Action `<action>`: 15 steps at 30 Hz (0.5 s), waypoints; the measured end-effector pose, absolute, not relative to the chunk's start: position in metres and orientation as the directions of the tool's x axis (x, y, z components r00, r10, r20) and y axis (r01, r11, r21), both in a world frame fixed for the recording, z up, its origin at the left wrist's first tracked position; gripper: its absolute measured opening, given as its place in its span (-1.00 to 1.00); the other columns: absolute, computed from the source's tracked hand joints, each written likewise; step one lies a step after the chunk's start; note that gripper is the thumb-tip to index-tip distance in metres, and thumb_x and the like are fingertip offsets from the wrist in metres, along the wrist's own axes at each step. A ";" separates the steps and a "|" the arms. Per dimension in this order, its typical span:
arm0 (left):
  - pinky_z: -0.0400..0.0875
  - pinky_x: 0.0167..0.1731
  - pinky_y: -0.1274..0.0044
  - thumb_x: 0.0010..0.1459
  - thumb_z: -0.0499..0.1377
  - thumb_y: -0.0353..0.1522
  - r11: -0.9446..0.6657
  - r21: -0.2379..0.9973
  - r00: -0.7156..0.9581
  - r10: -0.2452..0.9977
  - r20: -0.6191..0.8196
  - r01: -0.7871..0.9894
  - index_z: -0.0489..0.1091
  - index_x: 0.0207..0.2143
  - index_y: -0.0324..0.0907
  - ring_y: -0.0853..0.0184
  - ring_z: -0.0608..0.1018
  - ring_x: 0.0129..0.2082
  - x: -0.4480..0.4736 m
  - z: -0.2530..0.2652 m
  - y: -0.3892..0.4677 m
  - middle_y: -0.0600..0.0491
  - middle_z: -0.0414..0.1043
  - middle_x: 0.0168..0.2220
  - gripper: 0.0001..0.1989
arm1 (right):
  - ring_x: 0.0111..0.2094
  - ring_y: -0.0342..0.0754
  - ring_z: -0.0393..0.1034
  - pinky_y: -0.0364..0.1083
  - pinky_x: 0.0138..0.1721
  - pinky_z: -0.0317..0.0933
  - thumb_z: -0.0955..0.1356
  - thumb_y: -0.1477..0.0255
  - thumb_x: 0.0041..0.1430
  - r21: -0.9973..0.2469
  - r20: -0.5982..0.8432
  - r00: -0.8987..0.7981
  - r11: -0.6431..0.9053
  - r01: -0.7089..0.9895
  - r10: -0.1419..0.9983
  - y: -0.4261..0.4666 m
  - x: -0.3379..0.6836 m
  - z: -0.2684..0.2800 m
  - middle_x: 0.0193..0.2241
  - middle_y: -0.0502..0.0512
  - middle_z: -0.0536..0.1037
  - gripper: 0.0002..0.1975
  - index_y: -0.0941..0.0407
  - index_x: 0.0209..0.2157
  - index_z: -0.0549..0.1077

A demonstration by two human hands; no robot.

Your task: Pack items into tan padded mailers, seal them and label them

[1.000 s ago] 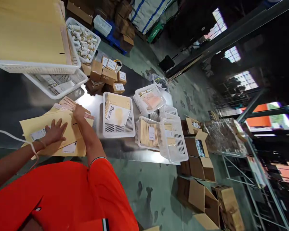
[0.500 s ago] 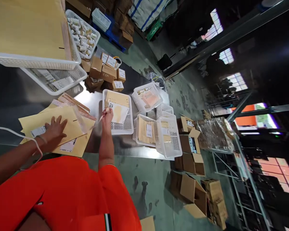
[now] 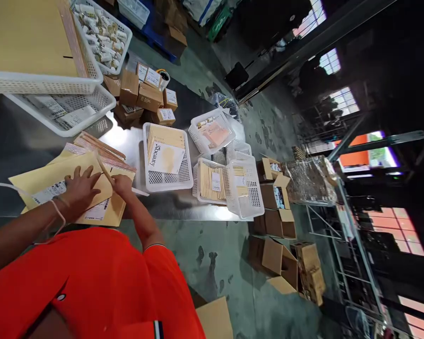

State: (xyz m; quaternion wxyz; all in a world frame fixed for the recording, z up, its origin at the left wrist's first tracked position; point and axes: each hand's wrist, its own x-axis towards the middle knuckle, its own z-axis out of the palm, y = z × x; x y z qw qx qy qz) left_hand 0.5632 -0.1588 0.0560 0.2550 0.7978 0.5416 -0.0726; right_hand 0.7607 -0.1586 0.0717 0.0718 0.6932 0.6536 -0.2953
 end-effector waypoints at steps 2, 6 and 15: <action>0.34 0.48 -0.36 0.60 0.28 -0.22 -0.264 0.330 0.382 0.845 -0.374 0.906 0.35 0.71 -0.18 -0.53 0.02 0.76 0.563 0.056 -0.159 -0.33 0.02 0.81 -0.27 | 0.09 0.01 0.68 -0.13 0.09 0.47 0.44 0.49 0.66 -0.275 -0.536 -0.092 -0.070 0.959 0.839 -0.166 0.749 0.070 0.14 0.14 0.82 -0.70 0.11 0.24 0.78; 0.44 0.47 -0.26 0.48 0.34 -0.34 -0.201 0.318 0.314 0.877 -0.363 0.927 0.37 0.62 -0.45 -0.46 0.22 0.71 0.564 0.054 -0.148 -0.58 0.11 0.73 -0.24 | 0.22 0.11 0.63 -0.05 0.14 0.55 0.45 0.44 0.69 -0.264 -0.535 -0.129 -0.021 0.964 0.835 -0.187 0.719 0.057 0.31 0.33 0.72 -0.61 0.26 0.40 0.62; 0.13 0.72 -0.03 0.58 0.25 -0.22 -0.271 0.348 0.408 0.809 -0.423 0.898 0.13 0.73 -0.62 -0.29 0.10 0.80 0.552 0.057 -0.089 -0.54 0.02 0.78 -0.09 | 0.36 0.27 0.51 0.10 0.15 0.66 0.58 0.32 0.53 -0.398 -0.481 -0.100 -0.115 0.910 0.871 -0.228 0.711 0.025 0.39 0.33 0.61 -0.18 0.12 0.65 0.32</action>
